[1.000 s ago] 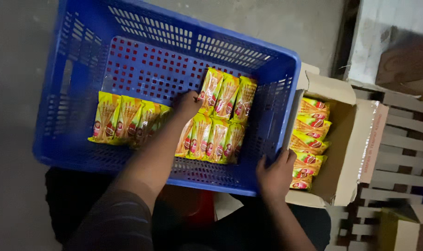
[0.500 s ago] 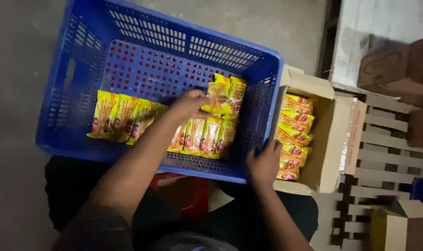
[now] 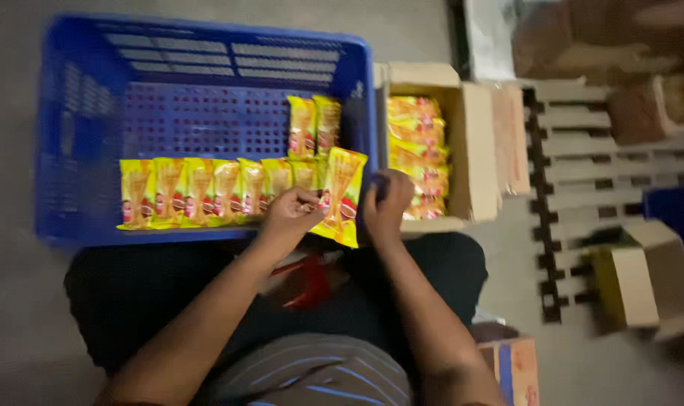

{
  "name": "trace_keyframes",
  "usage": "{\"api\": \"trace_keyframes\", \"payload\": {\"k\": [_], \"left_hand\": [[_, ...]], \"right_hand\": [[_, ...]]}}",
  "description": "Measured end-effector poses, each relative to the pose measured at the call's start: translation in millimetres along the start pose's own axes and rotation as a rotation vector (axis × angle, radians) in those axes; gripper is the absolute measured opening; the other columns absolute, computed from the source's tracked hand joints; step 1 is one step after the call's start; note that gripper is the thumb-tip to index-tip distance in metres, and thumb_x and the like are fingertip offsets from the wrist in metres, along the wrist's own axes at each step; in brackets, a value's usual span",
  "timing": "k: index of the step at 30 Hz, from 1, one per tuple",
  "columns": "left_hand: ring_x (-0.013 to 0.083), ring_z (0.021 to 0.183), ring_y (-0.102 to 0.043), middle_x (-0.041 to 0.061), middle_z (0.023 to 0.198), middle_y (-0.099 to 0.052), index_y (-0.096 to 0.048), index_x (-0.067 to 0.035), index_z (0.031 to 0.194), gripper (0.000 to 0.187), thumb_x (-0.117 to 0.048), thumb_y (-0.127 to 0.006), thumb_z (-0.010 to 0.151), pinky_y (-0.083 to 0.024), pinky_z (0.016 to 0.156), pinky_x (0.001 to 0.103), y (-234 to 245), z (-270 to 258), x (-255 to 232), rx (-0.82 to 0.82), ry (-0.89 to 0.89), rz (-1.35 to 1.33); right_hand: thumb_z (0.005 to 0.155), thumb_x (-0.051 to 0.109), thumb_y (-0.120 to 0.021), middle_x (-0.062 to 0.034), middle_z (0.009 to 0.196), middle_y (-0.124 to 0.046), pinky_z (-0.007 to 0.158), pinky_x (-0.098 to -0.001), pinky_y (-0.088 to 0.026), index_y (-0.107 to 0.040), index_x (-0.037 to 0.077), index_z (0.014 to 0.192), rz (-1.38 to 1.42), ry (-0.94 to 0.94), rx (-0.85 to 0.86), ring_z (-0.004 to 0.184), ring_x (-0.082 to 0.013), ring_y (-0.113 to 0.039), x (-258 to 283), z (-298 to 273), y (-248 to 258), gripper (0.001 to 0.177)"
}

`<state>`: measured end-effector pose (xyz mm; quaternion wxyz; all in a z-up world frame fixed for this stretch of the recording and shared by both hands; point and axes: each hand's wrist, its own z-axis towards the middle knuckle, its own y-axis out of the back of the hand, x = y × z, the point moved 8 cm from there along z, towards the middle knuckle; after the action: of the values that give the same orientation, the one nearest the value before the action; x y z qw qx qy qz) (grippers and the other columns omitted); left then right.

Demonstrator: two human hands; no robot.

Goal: The person transfers yellow snack packets from a blue plastic basket into a cardboard box. They place the packets one by one into the box, arranging them in rows until the basket is empty and the box is full. Finally, the person closes the flaps of the cardboard box.

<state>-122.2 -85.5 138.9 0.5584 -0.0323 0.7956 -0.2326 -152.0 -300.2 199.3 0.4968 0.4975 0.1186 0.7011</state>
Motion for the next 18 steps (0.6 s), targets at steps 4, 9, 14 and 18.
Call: {"api": "trace_keyframes", "payload": {"k": [4, 9, 14, 18], "left_hand": [[0.0179, 0.081, -0.072, 0.013, 0.095, -0.069, -0.064, 0.003, 0.106, 0.032, -0.005, -0.086, 0.084, -0.061, 0.069, 0.032, -17, -23, -2, 0.008, 0.093, 0.097], [0.0125, 0.084, -0.070, 0.008, 0.114, -0.063, -0.065, -0.002, 0.108, 0.030, -0.003, -0.083, 0.085, -0.062, 0.076, 0.027, -54, -44, 11, 0.083, 0.143, 0.104], [0.0303, 0.105, -0.068, 0.021, 0.133, -0.061, -0.067, -0.005, 0.122, 0.031, -0.023, -0.072, 0.097, -0.059, 0.091, 0.040, -74, -51, -13, 0.285, 0.144, 0.525], [0.0456, 0.111, -0.067, 0.020, 0.115, -0.065, -0.066, -0.005, 0.119, 0.028, -0.021, -0.071, 0.097, -0.052, 0.098, 0.052, -57, -31, -46, 0.401, -0.389, 1.149]], "right_hand": [[0.098, 0.002, -0.054, -0.0148, 0.107, -0.060, 0.100, -0.0437, -0.046, -0.061, 0.001, 0.124, 0.642, -0.345, 0.134, 0.108, -0.0250, -0.055, 19, -28, 3, 0.027], [0.094, 0.008, -0.071, -0.0060, 0.101, -0.056, 0.066, -0.0247, -0.057, -0.047, 0.000, 0.135, 1.080, -0.938, 0.284, 0.079, -0.0156, -0.066, -11, -75, 5, 0.048], [0.091, 0.004, -0.073, -0.0055, 0.097, -0.067, 0.058, -0.0209, -0.058, -0.053, 0.003, 0.136, 0.999, -0.916, 0.374, 0.068, -0.0094, -0.067, -54, -71, 45, 0.049], [0.088, 0.003, -0.080, -0.0211, 0.110, -0.070, 0.074, -0.0406, -0.058, -0.058, -0.001, 0.130, 0.625, -0.547, 0.383, 0.094, -0.0288, -0.068, -87, -27, 98, 0.048]]}}
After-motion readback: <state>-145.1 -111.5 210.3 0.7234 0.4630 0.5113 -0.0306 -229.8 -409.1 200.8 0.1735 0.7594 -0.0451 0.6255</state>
